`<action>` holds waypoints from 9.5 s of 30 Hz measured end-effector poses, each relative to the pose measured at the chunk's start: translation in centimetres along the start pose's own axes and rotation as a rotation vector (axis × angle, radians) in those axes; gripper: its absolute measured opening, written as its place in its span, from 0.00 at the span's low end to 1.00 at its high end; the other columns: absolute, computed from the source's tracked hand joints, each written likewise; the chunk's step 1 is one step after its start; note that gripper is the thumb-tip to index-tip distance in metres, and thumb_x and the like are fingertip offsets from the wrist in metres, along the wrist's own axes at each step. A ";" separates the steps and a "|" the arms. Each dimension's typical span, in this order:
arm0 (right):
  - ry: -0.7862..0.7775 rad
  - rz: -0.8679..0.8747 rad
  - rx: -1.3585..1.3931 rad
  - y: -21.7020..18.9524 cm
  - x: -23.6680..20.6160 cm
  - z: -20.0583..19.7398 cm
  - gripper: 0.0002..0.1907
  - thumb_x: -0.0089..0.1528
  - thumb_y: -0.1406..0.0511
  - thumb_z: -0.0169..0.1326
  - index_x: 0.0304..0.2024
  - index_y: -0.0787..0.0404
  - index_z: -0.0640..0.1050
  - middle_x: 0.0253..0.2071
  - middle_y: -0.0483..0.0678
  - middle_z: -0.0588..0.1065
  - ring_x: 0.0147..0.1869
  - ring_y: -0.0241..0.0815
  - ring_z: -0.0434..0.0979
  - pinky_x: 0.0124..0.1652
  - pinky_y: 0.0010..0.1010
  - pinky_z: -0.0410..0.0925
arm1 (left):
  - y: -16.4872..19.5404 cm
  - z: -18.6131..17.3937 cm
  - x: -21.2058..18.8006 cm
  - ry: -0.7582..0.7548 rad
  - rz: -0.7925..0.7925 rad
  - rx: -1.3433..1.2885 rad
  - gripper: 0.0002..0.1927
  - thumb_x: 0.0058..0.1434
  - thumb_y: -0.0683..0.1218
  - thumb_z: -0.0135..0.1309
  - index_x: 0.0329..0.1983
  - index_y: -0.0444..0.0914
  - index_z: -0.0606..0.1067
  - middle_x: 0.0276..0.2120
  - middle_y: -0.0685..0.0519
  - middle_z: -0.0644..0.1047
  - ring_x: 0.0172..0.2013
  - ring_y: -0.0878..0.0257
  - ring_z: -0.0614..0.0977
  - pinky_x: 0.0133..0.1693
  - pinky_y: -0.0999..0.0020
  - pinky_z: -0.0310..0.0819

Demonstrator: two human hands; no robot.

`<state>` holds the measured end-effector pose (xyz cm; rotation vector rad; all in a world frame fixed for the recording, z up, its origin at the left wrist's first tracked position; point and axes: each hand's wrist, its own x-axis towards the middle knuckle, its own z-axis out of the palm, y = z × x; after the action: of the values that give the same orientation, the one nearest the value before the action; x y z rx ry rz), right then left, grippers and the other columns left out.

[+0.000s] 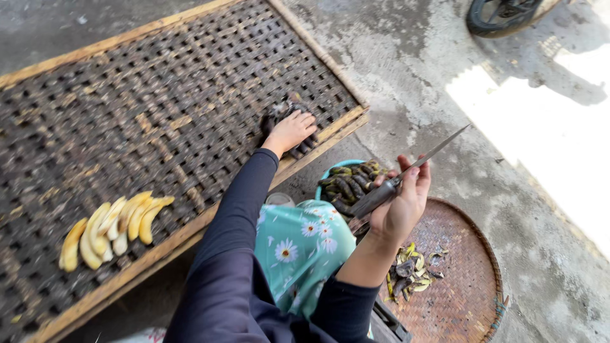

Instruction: The person sits on a low stool in an outdoor work area and peels bananas with a knife, one at a time. They take unpeeled bananas from a basket, cut away the peel, drop the peels onto a round winnowing tray, and place the peeled bananas on a woven bamboo drying rack.

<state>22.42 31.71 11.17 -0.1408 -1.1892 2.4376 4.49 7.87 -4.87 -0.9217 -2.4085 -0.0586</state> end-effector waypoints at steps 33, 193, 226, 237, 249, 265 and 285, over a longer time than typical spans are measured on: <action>-0.140 -0.254 -0.258 -7.5 -1.1 -2.1 0.29 0.76 0.58 0.41 0.78 0.55 0.53 0.38 0.45 0.69 0.33 0.31 0.65 0.28 0.22 0.64 | 18.4 -15.8 16.3 0.382 -0.280 -0.954 0.17 0.72 0.46 0.51 0.63 0.40 0.69 0.59 0.46 0.74 0.59 0.50 0.79 0.60 0.57 0.78; -0.288 -0.405 -1.063 -7.9 -1.8 -15.0 0.14 0.70 0.65 0.58 0.54 0.69 0.75 0.39 0.43 0.78 0.38 0.30 0.75 0.38 0.23 0.71 | 33.9 -5.8 9.1 0.338 -1.016 -2.648 0.14 0.69 0.50 0.54 0.52 0.39 0.70 0.43 0.55 0.78 0.43 0.64 0.80 0.43 0.67 0.79; 0.268 -0.306 -1.587 -17.7 -1.9 -25.2 0.18 0.64 0.59 0.65 0.50 0.64 0.78 0.34 0.49 0.76 0.29 0.34 0.70 0.27 0.24 0.62 | 36.1 -5.2 8.9 -0.257 -0.857 -2.617 0.10 0.67 0.48 0.57 0.48 0.40 0.74 0.41 0.54 0.79 0.41 0.65 0.82 0.42 0.66 0.80; 0.046 -0.189 -0.788 -11.0 -4.0 -18.0 0.12 0.64 0.66 0.64 0.47 0.65 0.78 0.30 0.40 0.76 0.23 0.24 0.67 0.22 0.18 0.57 | 38.0 -3.6 9.0 0.102 -0.935 -2.365 0.13 0.65 0.43 0.64 0.48 0.37 0.74 0.39 0.54 0.78 0.38 0.66 0.79 0.36 0.74 0.74; 0.013 -0.080 -0.696 -8.7 -5.8 -17.6 0.07 0.68 0.67 0.57 0.44 0.66 0.79 0.30 0.41 0.75 0.21 0.24 0.66 0.18 0.19 0.59 | 37.0 -3.9 9.0 0.306 -1.140 -2.663 0.15 0.67 0.48 0.56 0.53 0.37 0.71 0.42 0.54 0.77 0.43 0.63 0.82 0.44 0.66 0.82; 0.352 -0.387 -1.011 -15.7 -3.4 -25.6 0.09 0.70 0.66 0.61 0.43 0.68 0.78 0.32 0.47 0.76 0.29 0.32 0.69 0.29 0.25 0.63 | 36.2 -6.5 8.9 -0.503 -0.861 -2.648 0.17 0.76 0.47 0.38 0.63 0.40 0.70 0.43 0.47 0.76 0.34 0.67 0.79 0.32 0.73 0.81; -0.513 0.176 -0.785 -7.6 -10.7 -13.9 0.29 0.75 0.60 0.40 0.78 0.54 0.57 0.30 0.35 0.61 0.29 0.24 0.55 0.27 0.15 0.54 | 29.2 -4.6 8.3 0.475 -1.395 -2.417 0.20 0.76 0.53 0.33 0.55 0.39 0.73 0.42 0.52 0.79 0.31 0.68 0.73 0.24 0.73 0.69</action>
<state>38.37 41.57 7.29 0.1761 -2.4037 2.0513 19.94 34.10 -1.15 0.5184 -0.8158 -3.2173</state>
